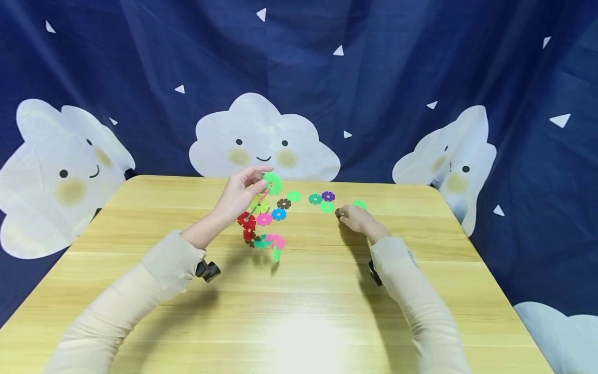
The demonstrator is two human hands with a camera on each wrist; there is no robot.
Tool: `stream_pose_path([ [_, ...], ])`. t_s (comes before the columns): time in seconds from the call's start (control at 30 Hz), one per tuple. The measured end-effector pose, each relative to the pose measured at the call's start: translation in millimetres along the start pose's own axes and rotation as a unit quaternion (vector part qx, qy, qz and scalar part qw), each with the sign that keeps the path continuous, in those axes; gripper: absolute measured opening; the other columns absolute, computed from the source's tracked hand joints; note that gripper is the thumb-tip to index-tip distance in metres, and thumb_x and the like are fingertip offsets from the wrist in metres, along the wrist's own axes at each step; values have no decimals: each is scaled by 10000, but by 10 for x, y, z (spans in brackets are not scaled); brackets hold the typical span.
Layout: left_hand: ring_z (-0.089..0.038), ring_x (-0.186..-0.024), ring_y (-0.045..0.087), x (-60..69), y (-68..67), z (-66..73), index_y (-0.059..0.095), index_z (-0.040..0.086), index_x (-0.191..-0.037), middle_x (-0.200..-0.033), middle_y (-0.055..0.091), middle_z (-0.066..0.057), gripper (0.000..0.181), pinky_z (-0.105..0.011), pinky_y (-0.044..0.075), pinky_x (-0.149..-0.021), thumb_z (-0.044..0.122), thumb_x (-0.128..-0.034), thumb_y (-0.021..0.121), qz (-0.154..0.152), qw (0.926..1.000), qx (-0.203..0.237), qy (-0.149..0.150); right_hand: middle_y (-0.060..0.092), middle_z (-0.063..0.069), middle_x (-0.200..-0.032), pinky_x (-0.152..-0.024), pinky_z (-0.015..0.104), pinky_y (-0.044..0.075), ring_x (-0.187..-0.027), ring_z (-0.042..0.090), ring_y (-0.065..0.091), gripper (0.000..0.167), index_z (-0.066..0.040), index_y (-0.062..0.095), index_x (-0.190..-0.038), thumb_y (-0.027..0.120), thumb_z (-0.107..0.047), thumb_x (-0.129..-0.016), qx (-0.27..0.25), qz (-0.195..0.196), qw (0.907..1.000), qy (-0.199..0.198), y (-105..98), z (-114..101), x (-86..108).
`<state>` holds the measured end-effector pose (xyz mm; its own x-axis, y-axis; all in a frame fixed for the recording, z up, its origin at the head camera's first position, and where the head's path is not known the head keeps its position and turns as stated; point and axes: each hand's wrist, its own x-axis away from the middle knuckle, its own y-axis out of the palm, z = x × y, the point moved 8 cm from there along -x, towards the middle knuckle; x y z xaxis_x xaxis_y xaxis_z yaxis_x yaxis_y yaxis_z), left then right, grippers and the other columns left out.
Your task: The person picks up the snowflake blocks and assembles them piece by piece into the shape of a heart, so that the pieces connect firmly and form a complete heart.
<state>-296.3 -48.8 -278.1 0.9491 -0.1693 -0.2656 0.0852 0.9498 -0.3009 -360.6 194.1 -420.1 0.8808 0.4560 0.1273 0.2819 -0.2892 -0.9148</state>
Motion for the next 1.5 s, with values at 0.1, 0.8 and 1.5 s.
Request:
stream_pose_path([
  [0.1,-176,-668,510,7,26,0,596,59,-1161,-852,580,-100,285,-197,373,-479,-1,-895,513,-99,9999,75,37,624,245,-1001,-745,401,460,-879,327,583,309,98,538,-1181,498,-44,-909,31,72,10000,27,8,-5,-15],
  [0.8,-158,-644,543,43,-1,37,631,-27,-968,-768,630,-78,135,-268,470,-693,30,-847,616,324,9975,593,187,428,309,-1133,-923,494,371,-1066,403,401,399,101,478,-1154,643,-74,-836,-311,20,9957,868,100,117,23],
  [1.5,-199,-806,562,34,45,40,631,6,-1097,-930,623,-141,249,-280,506,-774,-27,-866,545,134,9998,121,7,623,98,-742,-514,194,375,-628,119,523,149,108,510,-982,544,22,-866,-2524,494,9658,-329,-365,-313,92],
])
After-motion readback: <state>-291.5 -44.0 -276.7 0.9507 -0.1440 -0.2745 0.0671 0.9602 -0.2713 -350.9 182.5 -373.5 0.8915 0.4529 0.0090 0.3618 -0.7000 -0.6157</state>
